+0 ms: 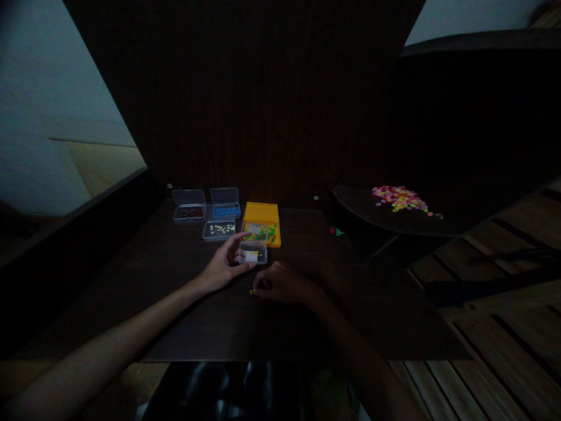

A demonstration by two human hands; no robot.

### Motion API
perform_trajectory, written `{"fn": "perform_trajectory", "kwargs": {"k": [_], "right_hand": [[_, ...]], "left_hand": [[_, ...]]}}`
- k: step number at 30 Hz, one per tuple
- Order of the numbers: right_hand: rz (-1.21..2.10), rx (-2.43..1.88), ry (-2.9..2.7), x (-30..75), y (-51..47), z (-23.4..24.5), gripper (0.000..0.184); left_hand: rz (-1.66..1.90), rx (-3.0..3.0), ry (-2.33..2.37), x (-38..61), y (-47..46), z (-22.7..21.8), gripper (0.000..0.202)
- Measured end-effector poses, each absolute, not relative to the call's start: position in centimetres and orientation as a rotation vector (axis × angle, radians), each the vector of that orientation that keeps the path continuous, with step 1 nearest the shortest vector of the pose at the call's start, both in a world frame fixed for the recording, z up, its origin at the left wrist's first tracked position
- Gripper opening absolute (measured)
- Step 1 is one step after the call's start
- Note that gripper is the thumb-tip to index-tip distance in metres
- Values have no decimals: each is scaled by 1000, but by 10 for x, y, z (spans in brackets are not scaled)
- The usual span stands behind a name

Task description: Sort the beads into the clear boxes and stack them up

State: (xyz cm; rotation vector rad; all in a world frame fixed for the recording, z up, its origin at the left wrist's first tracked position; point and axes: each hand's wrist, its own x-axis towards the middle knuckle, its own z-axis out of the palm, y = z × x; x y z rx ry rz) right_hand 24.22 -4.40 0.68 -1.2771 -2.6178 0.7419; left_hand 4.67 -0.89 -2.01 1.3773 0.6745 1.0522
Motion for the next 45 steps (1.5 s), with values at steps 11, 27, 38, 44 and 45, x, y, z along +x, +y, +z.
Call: {"fn": "perform_trajectory", "kwargs": {"k": [11,27,38,44,45], "right_hand": [[762,-1289,-2566,242,-43,5,9],[525,-1387,-2052,244,-30,2,15],[395,-1425,-2069,242,-30,-1,20],[358,-1322,-2047,245,-32,2,23],[347,-1290,-2059,246,-34,3,22]], "left_hand": [[1042,1410,682,45,-8,-22,69],[957,1418,590,52,-19,-21,69],[952,1397,577,53,-21,-20,68],[961,1391,611,52,-18,-21,70],[963,1389,612,52,-18,-20,71]]}}
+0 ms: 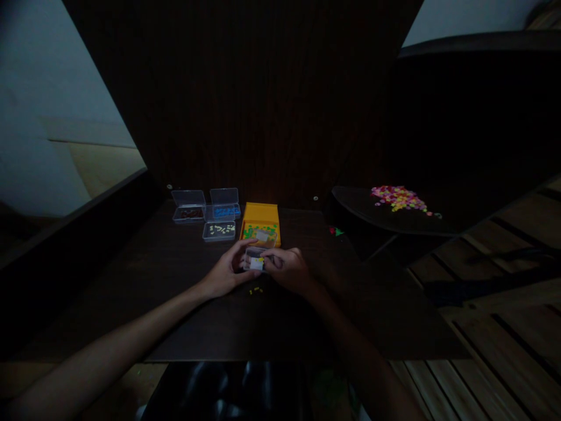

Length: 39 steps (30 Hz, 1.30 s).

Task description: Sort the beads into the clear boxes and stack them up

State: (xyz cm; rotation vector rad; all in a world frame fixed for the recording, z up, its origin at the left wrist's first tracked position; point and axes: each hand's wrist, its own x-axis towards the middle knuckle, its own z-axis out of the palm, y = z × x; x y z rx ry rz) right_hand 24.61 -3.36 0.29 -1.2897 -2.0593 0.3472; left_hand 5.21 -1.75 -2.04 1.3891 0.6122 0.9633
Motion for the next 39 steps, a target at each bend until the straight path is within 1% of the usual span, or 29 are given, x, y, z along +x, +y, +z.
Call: {"fn": "perform_trajectory", "kwargs": {"k": [2,6,14,27,39], "right_hand": [[345,-1209,-2107,247,-37,4,20],[458,-1104,-2303,247,-46,5,15],[603,-1207,-2644,243,-45,4,12],[516,-1342,-2716,239,-45,7,15],[453,-1274,-2724,239,-45,4,16]], "left_hand": [[977,1390,614,52,-16,-20,70],[1013,1387,649,50,-13,-20,70],[1023,1362,674,48,-12,-18,69],[1009,1380,682,47,-12,-18,70],[994,1388,690,48,-12,-16,70]]}}
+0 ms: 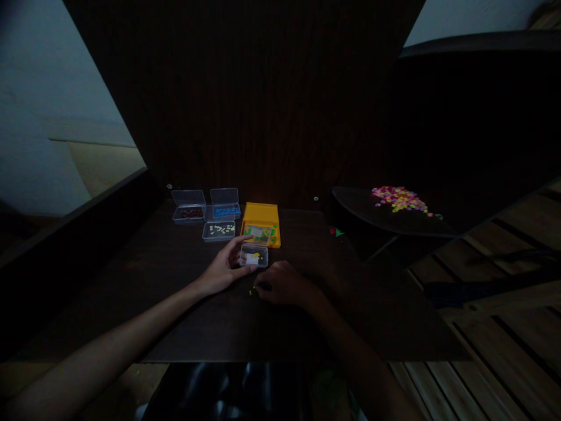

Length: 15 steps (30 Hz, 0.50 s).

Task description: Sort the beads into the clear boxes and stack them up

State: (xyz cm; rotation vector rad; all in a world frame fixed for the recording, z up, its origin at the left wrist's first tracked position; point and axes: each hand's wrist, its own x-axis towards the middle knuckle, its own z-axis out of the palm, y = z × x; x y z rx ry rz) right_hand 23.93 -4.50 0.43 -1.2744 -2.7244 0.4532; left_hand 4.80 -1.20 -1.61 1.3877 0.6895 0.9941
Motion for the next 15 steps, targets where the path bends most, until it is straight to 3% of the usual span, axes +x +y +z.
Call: {"fn": "perform_trajectory", "kwargs": {"k": [7,15], "right_hand": [[423,-1243,-2686,241,-43,1,16],[369,-1194,-2239,246,-41,0,23]], "left_hand": [[989,1464,733,46,-11,-22,68],[1046,1426,654,46,-11,-19,66]]}}
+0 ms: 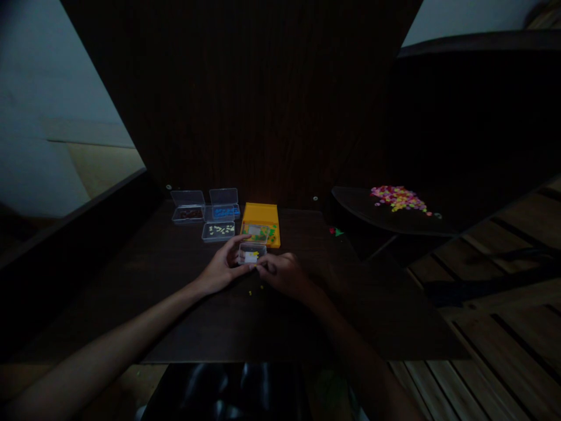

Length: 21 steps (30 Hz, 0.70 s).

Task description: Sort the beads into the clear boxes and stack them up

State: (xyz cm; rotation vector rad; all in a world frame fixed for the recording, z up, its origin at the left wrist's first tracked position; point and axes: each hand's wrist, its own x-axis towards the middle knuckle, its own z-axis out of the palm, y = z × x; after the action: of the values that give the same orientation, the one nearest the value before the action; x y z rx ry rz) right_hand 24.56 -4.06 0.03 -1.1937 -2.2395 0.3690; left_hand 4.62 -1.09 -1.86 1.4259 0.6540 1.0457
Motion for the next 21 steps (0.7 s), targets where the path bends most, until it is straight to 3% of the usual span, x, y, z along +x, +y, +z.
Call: {"fn": "perform_trajectory", "kwargs": {"k": [21], "right_hand": [[125,-1385,-2196,241,-32,-8,26]], "left_hand": [[956,1380,605,53,-20,-21,66]]}}
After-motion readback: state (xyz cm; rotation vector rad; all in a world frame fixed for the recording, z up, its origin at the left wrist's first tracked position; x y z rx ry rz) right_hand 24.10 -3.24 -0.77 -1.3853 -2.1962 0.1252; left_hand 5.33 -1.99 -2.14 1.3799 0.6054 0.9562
